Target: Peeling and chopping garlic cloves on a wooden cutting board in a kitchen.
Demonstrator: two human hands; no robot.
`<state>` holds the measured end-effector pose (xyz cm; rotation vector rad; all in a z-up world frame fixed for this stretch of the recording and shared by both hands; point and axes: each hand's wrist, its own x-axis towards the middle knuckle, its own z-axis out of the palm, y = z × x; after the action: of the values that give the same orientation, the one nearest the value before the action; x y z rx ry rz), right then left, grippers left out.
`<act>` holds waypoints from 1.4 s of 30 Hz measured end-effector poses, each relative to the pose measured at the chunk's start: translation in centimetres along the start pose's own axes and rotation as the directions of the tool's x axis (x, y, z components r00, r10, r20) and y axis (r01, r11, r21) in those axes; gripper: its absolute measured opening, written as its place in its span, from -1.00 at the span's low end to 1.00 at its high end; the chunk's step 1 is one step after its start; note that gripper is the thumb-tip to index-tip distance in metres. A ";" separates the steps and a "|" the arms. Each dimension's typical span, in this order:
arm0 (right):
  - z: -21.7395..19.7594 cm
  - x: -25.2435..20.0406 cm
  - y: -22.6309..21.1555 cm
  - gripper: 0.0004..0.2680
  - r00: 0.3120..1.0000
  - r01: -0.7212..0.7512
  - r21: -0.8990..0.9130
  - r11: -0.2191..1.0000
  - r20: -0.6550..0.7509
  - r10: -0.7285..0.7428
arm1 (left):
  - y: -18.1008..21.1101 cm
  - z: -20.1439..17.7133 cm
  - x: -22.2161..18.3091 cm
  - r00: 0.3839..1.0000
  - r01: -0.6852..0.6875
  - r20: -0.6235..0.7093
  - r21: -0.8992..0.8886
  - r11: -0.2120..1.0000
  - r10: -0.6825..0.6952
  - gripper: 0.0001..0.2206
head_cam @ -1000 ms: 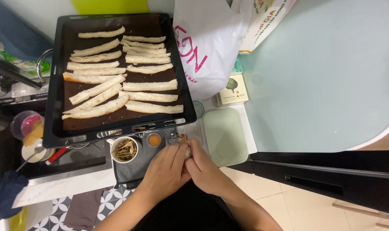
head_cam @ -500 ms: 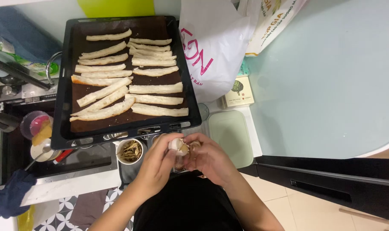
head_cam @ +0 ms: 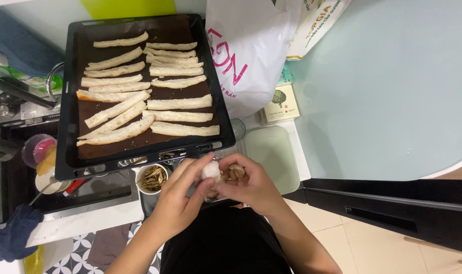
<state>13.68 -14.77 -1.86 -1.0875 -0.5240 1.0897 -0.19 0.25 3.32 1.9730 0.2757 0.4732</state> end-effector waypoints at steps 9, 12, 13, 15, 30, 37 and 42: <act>0.8 0.3 -1.9 -0.79 0.987 -0.157 0.047 0.987 -0.015 0.158 | 0.3 0.3 0.2 1.000 0.001 -0.013 0.069 0.998 0.000 -0.70; 1.4 0.4 -1.9 -0.83 0.972 -0.226 -0.082 0.971 -0.087 0.219 | 0.4 0.8 0.3 1.000 -0.002 -0.010 0.080 0.997 0.002 -0.71; 1.7 0.4 -2.0 -0.83 0.972 -0.225 -0.082 0.971 -0.088 0.217 | 0.6 1.0 0.4 1.000 -0.003 -0.009 0.080 0.997 0.004 -0.71; 2.4 0.2 -2.3 -0.78 0.967 -0.244 -0.169 0.955 -0.119 0.226 | 1.1 1.3 0.5 0.999 0.044 0.019 0.065 0.997 -0.045 -0.74; 2.2 0.2 -0.1 -0.75 0.963 -0.252 -0.288 0.924 -0.170 0.210 | -1.4 4.4 -0.2 0.998 -0.067 0.035 0.290 0.955 0.059 -0.74; 3.3 0.0 -2.1 -0.76 0.950 -0.243 -0.383 0.891 -0.281 0.139 | -0.1 6.3 0.0 0.985 -0.071 -0.119 0.369 0.927 0.123 -0.69; 3.3 -0.9 -2.3 -0.77 0.944 -0.197 -0.331 0.923 -0.318 0.087 | 0.0 7.3 0.0 0.976 -0.029 -0.184 0.407 0.913 0.113 -0.71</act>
<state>11.72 -14.25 1.66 -1.6061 -0.4132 0.9506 3.05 -5.66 0.60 2.3446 0.4623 0.7141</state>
